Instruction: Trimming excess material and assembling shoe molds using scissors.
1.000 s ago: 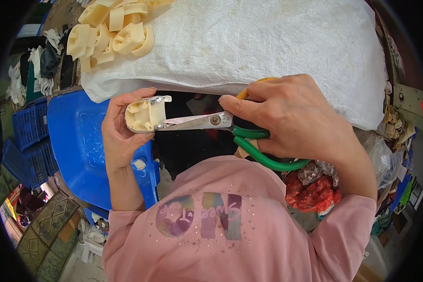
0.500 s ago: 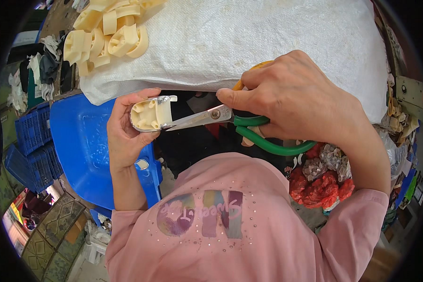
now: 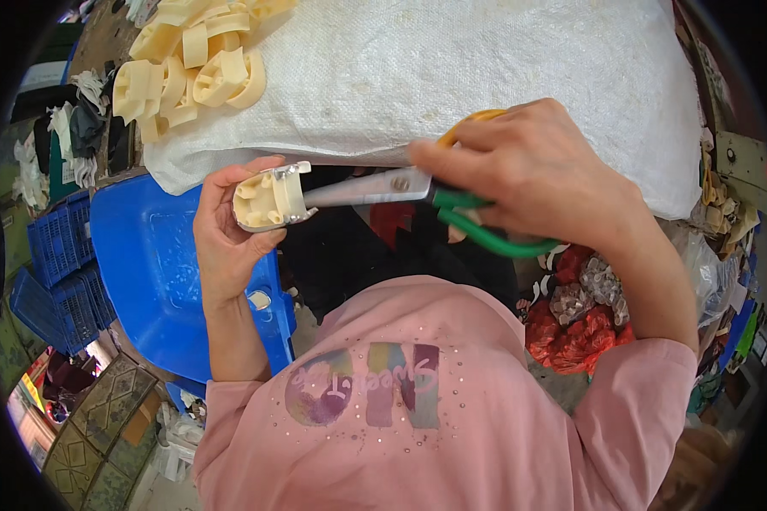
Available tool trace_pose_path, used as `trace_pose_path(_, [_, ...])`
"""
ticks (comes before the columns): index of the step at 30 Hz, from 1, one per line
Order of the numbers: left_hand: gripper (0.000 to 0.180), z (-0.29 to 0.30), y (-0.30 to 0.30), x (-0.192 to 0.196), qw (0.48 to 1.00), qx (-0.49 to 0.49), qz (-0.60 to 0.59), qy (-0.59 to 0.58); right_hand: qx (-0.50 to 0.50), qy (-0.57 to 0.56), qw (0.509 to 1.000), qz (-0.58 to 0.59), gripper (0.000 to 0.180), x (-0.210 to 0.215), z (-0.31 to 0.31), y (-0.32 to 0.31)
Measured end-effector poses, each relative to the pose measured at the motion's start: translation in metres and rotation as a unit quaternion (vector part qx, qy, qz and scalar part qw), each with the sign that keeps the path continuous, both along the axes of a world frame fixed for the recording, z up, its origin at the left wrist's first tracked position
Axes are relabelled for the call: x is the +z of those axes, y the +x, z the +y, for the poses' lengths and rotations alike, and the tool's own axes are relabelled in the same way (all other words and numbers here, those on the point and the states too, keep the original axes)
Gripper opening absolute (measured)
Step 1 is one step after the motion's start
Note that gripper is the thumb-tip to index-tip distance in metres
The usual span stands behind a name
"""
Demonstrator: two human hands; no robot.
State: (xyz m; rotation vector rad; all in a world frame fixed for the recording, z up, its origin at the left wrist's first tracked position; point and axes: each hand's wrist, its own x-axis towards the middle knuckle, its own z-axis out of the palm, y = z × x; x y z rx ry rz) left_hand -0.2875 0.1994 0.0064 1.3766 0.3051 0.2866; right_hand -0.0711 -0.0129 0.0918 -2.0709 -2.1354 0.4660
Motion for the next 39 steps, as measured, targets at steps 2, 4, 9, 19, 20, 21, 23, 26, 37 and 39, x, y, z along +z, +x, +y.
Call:
trace_pose_path(2, [0.057,0.001,0.003,0.0,1.0,0.024,0.002,0.0,-0.122,0.057,0.991,0.009,0.06,-0.008,-0.01,0.006])
trace_pose_path(4, [0.058,0.0,0.008,0.0,0.999,0.035,0.001,0.012,-0.211,0.088,0.97,0.087,0.064,-0.017,-0.016,0.002])
trace_pose_path(9, [0.058,-0.014,0.04,-0.01,0.988,0.114,-0.023,0.106,-0.374,0.173,0.726,0.551,0.066,-0.035,-0.019,-0.014])
trace_pose_path(19, [0.06,-0.008,0.068,-0.011,0.851,0.082,0.069,0.515,-0.341,0.336,0.494,0.726,0.073,-0.054,0.033,-0.037])
trace_pose_path(20, [0.06,-0.008,0.067,-0.012,0.853,0.085,0.067,0.511,-0.299,0.39,0.487,0.722,0.073,-0.057,0.035,-0.036])
trace_pose_path(21, [0.06,-0.008,0.068,-0.013,0.853,0.082,0.066,0.512,-0.254,0.443,0.478,0.714,0.073,-0.059,0.036,-0.033])
trace_pose_path(23, [0.058,-0.01,0.068,-0.014,0.868,0.104,0.058,0.482,-0.241,0.461,0.491,0.699,0.071,-0.069,0.042,-0.032])
trace_pose_path(26, [0.058,-0.006,0.071,-0.012,0.872,0.1,0.063,0.476,-0.227,0.42,0.407,0.778,0.065,-0.092,0.071,-0.044])
trace_pose_path(37, [0.059,0.0,0.071,-0.015,0.862,0.091,0.064,0.495,-0.23,0.418,0.452,0.754,0.066,-0.102,0.074,-0.047])
trace_pose_path(39, [0.058,0.002,0.07,-0.017,0.86,0.086,0.066,0.499,-0.245,0.414,0.426,0.766,0.065,-0.102,0.074,-0.039])
